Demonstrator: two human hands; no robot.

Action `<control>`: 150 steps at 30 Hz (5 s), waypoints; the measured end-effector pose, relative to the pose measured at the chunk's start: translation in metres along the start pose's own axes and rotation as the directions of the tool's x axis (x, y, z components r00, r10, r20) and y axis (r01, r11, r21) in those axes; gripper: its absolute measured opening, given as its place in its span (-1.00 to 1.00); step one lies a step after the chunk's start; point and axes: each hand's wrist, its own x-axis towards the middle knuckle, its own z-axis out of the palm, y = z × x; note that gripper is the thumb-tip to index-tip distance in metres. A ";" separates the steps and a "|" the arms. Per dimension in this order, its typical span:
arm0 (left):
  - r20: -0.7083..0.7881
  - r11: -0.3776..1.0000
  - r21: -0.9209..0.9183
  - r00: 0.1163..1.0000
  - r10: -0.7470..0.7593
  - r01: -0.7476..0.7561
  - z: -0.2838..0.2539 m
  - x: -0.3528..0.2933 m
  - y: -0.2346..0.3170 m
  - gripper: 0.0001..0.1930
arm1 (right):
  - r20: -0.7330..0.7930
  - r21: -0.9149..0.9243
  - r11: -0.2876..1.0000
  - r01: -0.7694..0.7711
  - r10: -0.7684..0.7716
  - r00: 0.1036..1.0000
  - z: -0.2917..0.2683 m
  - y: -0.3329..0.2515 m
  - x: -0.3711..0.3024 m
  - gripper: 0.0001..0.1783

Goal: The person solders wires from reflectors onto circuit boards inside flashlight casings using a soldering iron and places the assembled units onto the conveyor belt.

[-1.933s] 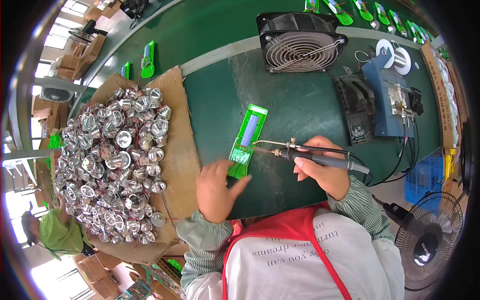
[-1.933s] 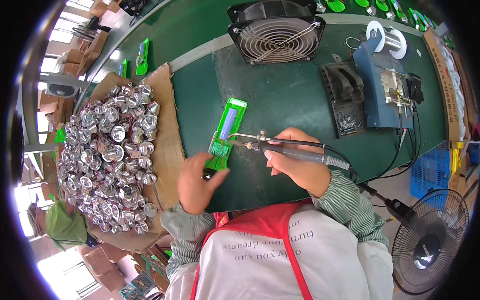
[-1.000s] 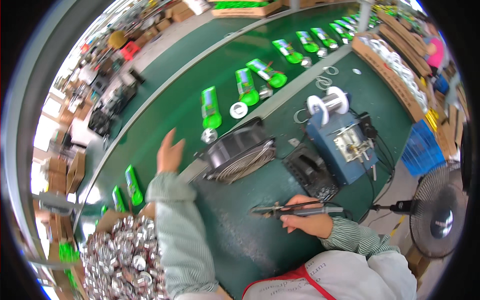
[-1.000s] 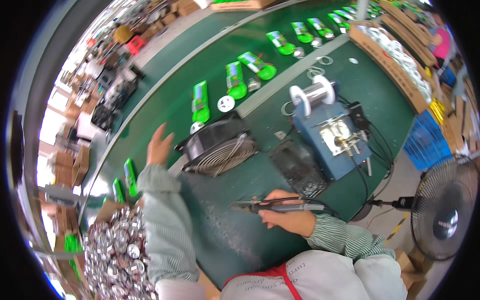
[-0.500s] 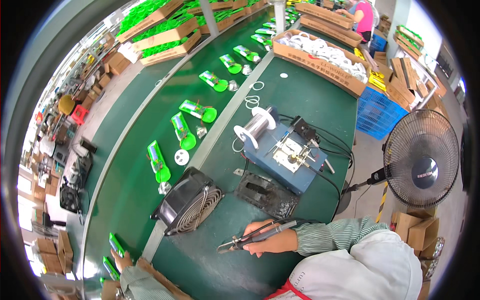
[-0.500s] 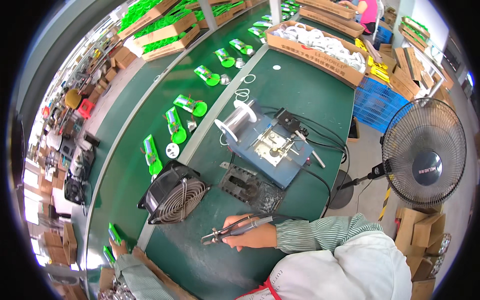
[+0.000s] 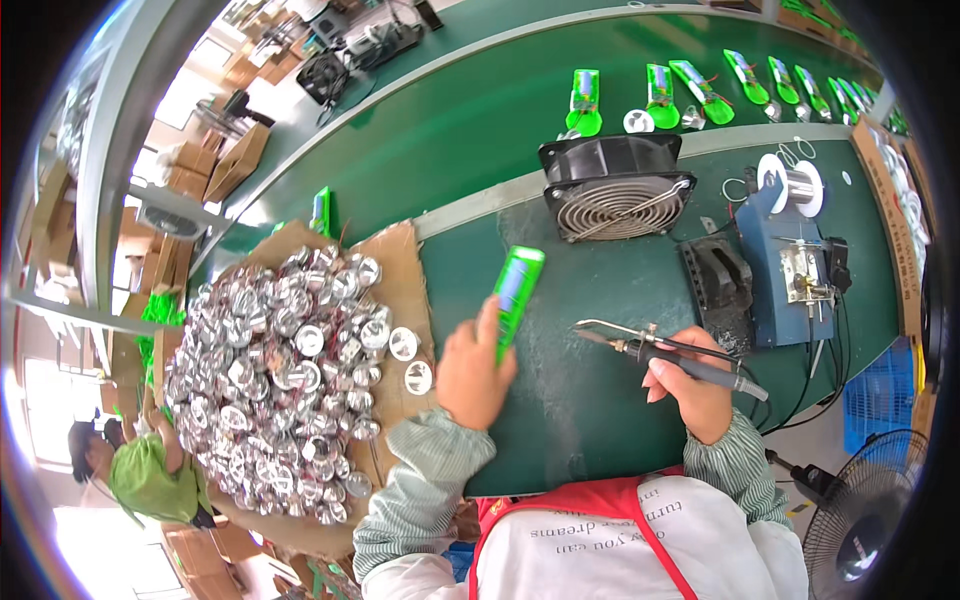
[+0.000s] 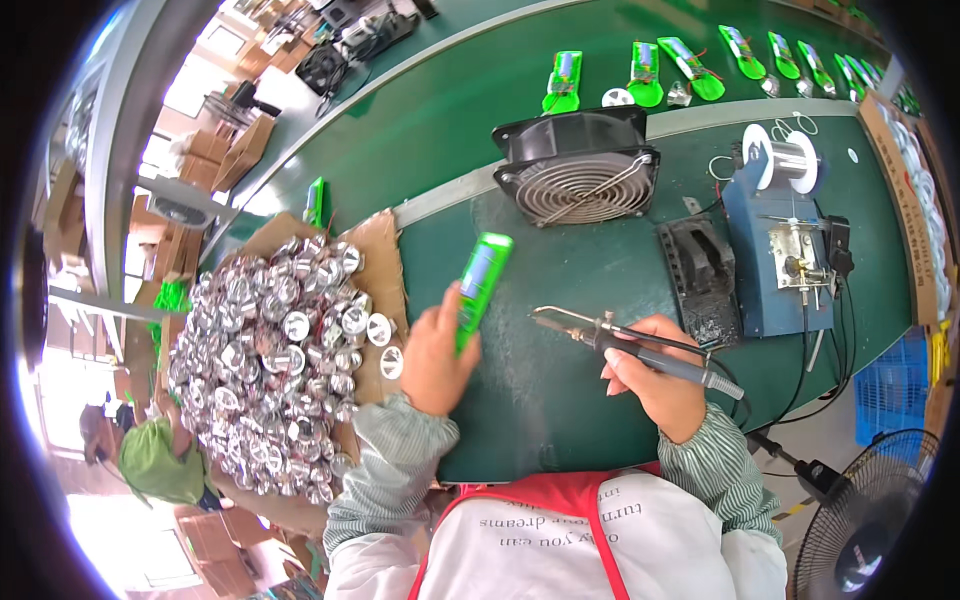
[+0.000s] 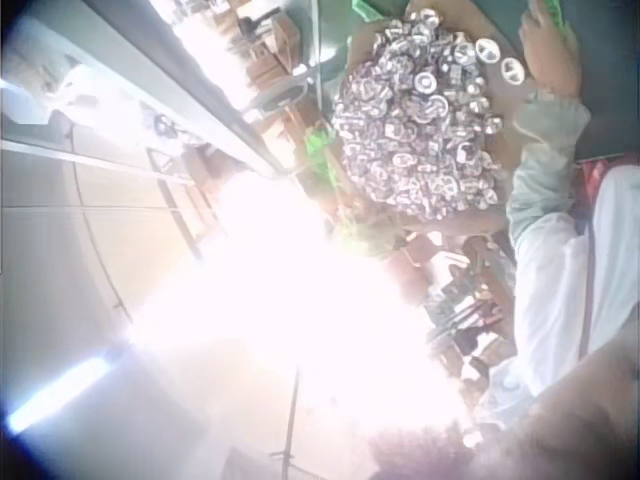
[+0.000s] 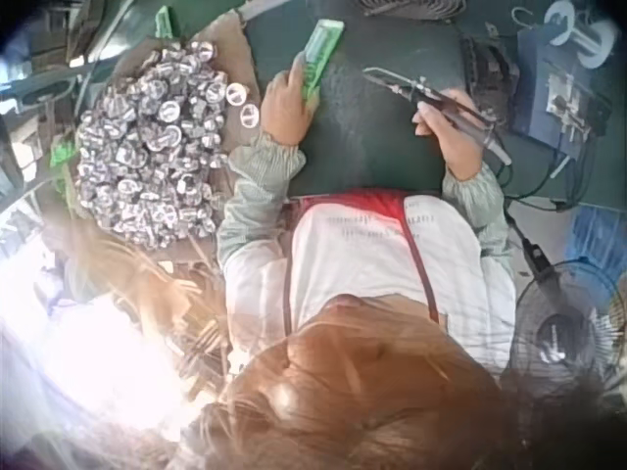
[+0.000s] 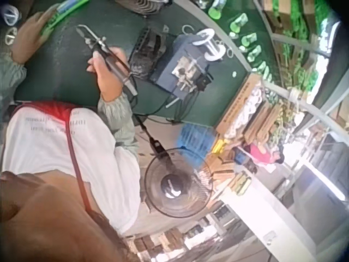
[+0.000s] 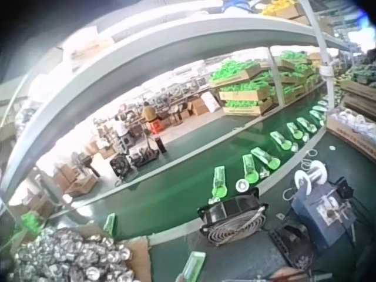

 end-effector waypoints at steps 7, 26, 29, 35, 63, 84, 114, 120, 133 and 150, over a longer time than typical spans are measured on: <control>-0.015 0.994 -0.040 0.995 0.100 -0.101 -0.002 -0.060 0.018 -0.36 | 0.010 -0.030 1.000 0.003 -0.003 1.000 0.008 -0.004 -0.019 -0.87; 0.167 0.844 0.435 0.950 0.265 -0.312 -0.003 -0.043 -0.041 -0.89 | 0.110 -0.023 1.000 -0.010 0.013 0.994 0.011 -0.001 -0.037 -0.82; 0.144 0.818 0.467 0.941 0.305 -0.337 0.003 -0.046 -0.047 -0.93 | 0.107 -0.023 0.999 -0.038 0.041 0.993 0.013 -0.002 -0.037 -0.82; -0.019 0.956 0.186 0.972 0.233 -0.225 -0.008 -0.053 -0.047 -0.90 | 0.134 -0.030 0.998 -0.060 0.064 0.989 0.015 -0.001 -0.031 -0.81; 0.013 0.840 -0.511 0.979 -0.205 0.183 0.008 -0.054 -0.021 -0.89 | 0.228 -0.066 0.989 -0.135 0.147 0.963 0.046 0.012 -0.002 -0.86; 0.013 0.891 -0.426 0.986 -0.168 0.158 0.008 -0.049 -0.015 -0.92 | 0.234 -0.081 0.982 -0.170 0.184 0.955 0.046 0.014 0.003 -0.83; -0.072 0.953 -0.212 0.976 0.205 -0.216 -0.007 -0.047 -0.018 -0.86 | 0.187 -0.035 0.988 -0.150 0.154 0.970 0.027 0.005 -0.010 -0.82; -0.146 0.973 -0.154 0.978 0.150 -0.172 -0.009 -0.048 -0.011 -0.92 | 0.174 -0.014 0.989 -0.149 0.149 0.973 0.029 0.003 -0.009 -0.83; -0.036 0.917 -0.398 0.999 -0.011 -0.005 0.012 -0.039 -0.016 -0.95 | 0.198 -0.015 0.987 -0.161 0.160 0.967 0.047 0.019 0.000 -0.83; 0.045 0.906 -0.424 0.999 -0.005 0.024 0.009 -0.032 -0.020 -0.93 | 0.227 -0.049 0.984 -0.169 0.176 0.958 0.051 0.022 0.007 -0.82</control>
